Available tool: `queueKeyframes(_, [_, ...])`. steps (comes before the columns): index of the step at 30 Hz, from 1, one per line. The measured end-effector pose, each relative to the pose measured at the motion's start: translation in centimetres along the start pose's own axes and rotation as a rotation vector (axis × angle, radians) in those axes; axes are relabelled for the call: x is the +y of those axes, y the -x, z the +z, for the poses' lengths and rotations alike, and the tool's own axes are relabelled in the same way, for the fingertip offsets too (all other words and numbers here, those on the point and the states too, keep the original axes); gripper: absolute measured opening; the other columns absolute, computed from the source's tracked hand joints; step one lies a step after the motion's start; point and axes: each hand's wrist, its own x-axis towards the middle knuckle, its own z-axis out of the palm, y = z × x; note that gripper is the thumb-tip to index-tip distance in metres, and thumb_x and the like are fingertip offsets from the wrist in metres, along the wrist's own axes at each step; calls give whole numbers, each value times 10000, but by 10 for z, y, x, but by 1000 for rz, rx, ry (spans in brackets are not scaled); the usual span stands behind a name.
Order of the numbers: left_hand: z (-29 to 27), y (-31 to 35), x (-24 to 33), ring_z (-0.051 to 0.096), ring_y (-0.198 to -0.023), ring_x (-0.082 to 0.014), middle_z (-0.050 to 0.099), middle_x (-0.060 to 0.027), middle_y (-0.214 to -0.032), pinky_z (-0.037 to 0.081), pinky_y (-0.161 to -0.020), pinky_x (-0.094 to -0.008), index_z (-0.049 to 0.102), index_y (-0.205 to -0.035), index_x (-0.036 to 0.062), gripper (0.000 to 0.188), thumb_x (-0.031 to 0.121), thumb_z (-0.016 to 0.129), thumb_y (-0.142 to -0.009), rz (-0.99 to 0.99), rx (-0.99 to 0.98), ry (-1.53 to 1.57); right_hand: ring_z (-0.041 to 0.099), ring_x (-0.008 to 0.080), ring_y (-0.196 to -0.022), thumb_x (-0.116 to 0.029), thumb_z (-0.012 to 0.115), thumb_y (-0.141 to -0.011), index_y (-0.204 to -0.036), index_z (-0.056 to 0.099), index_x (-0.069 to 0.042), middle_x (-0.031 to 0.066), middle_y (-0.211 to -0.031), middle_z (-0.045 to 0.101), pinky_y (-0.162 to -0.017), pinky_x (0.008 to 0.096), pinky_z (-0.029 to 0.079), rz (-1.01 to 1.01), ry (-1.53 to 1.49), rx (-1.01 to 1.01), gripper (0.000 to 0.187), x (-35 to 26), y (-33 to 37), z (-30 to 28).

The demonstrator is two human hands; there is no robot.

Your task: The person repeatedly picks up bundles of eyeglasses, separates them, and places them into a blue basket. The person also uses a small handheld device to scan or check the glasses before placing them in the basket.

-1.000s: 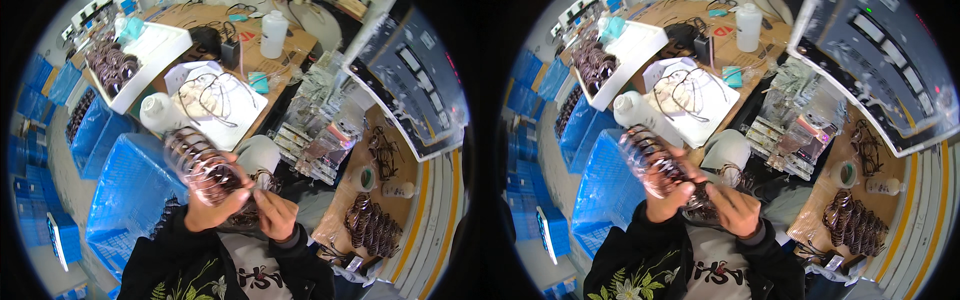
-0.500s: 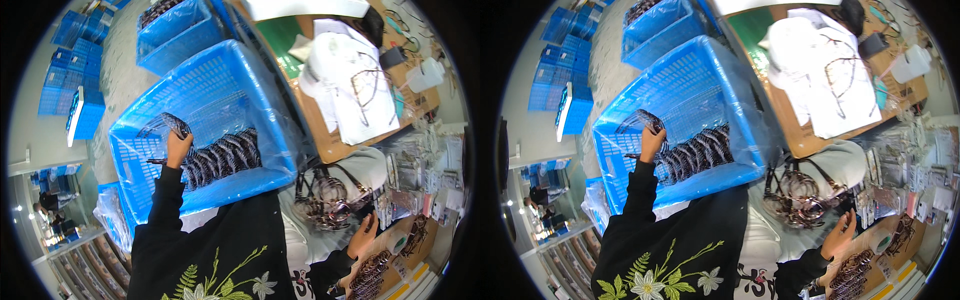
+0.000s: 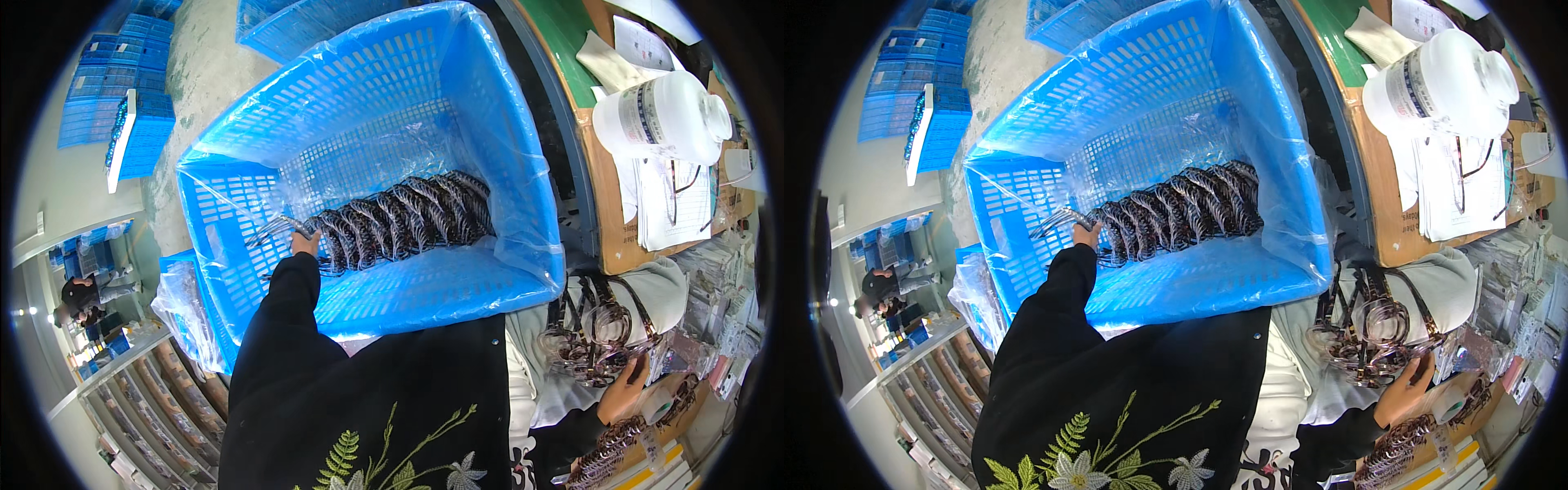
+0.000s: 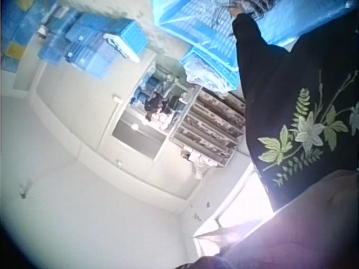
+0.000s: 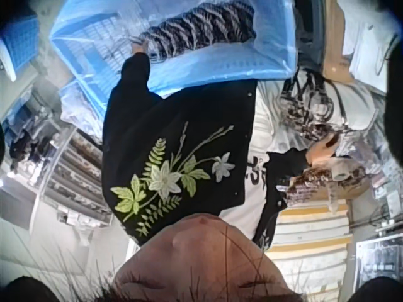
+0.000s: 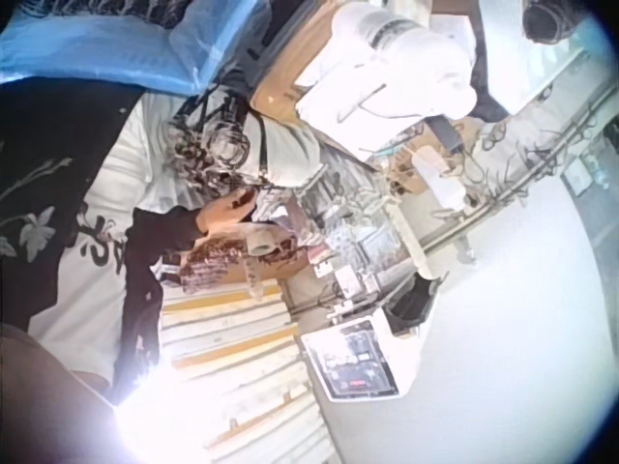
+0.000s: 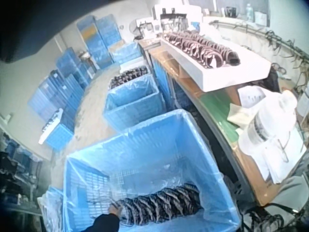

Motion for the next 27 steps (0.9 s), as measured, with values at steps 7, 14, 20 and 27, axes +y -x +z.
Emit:
queueKeyframes(7, [13,10,-9,578,-892,-228,596,-134,-1015,449,-763,-351,506,-1082,-10,542,465,592,-834,0,-437,242,549,238,-1057,-170,495,-925,-1207,505,14,153,-1173,565,-905,313,410,-3,-59,3,337,-1,3,-6])
queueKeyframes(14, [25,14,-9,564,-943,-191,581,-68,-1038,448,-833,-358,507,-1080,42,387,394,492,-920,-309,-648,880,526,238,-1073,-158,503,-917,-1225,488,25,158,-1185,549,-936,317,379,-28,88,-34,358,16,-1,-6])
queueKeyframes(20, [34,16,-15,458,-1148,-215,509,-48,-1250,308,-1008,-350,462,-1243,62,527,462,485,-901,-379,-768,942,513,210,-1069,-142,496,-918,-1247,464,24,150,-1207,526,-934,304,373,7,-35,-54,370,31,-12,-7])
queueKeyframes(27, [47,0,-25,563,-817,-225,607,-83,-873,403,-732,-378,588,-981,90,348,402,448,-917,-261,-688,437,537,150,-851,-100,523,-894,-1243,462,36,141,-1084,562,-714,244,435,-71,34,-45,379,46,-23,-4])
